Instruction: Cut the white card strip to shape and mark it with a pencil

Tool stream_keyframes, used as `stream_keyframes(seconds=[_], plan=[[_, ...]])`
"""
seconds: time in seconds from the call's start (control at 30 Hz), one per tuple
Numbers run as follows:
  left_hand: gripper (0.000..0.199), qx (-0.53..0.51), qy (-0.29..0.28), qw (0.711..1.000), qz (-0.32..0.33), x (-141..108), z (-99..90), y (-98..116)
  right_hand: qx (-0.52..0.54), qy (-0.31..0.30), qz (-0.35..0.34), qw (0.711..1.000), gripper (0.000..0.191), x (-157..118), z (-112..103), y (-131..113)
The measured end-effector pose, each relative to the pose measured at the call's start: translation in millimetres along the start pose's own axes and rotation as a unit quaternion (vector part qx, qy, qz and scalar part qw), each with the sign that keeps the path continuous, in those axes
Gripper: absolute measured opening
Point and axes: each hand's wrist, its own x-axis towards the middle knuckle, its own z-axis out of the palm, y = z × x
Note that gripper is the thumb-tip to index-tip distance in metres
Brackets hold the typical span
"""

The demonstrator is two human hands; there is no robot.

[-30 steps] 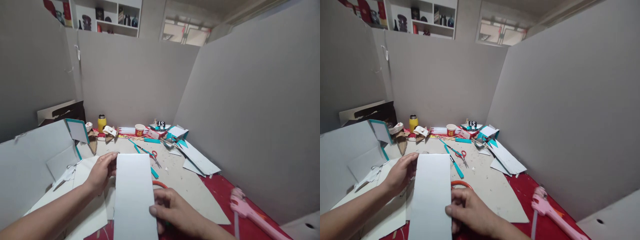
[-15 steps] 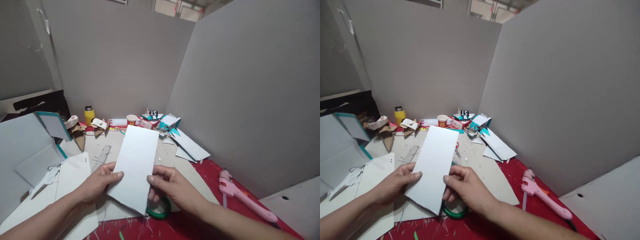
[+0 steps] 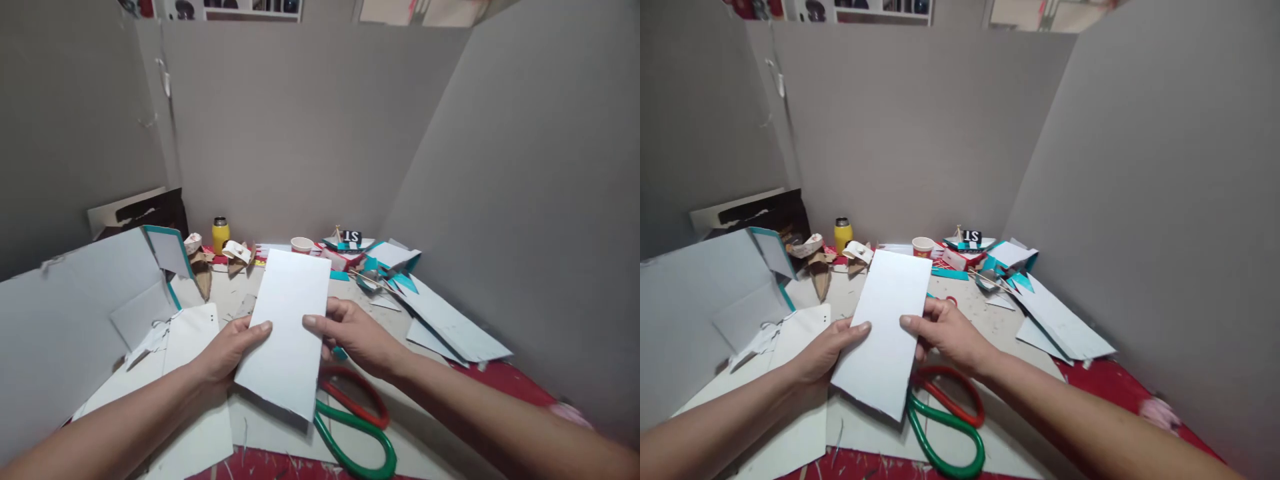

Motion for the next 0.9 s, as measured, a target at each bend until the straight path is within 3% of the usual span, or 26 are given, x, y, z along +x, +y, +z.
stream_keyframes(seconds=[0.27, 0.57, 0.73, 0.9], plan=[[0.045, 0.021, 0.036, 0.998, 0.049, 2.5, -4.5, -0.5, -0.059, -0.023, -0.011, 0.998, 0.034, 25.0, -1.2, -0.9], [0.044, -0.014, 0.006, 1.0, 0.0, 3.6, -6.2, 6.2, -0.008, -0.041, -0.021, 0.999, 0.032, 26.3, -2.6, -5.1], [0.038, -0.048, 0.081, 0.995, 0.024, 8.4, -7.1, 2.8, -0.029, 0.034, -0.006, 0.999, 0.04, 16.5, -7.3, -3.8], [0.037, -0.085, 0.156, 0.983, 0.038, 10.7, -10.2, 2.2, -0.11, -0.009, 0.063, 0.992, 0.046, -4.0, -9.5, 5.2]])
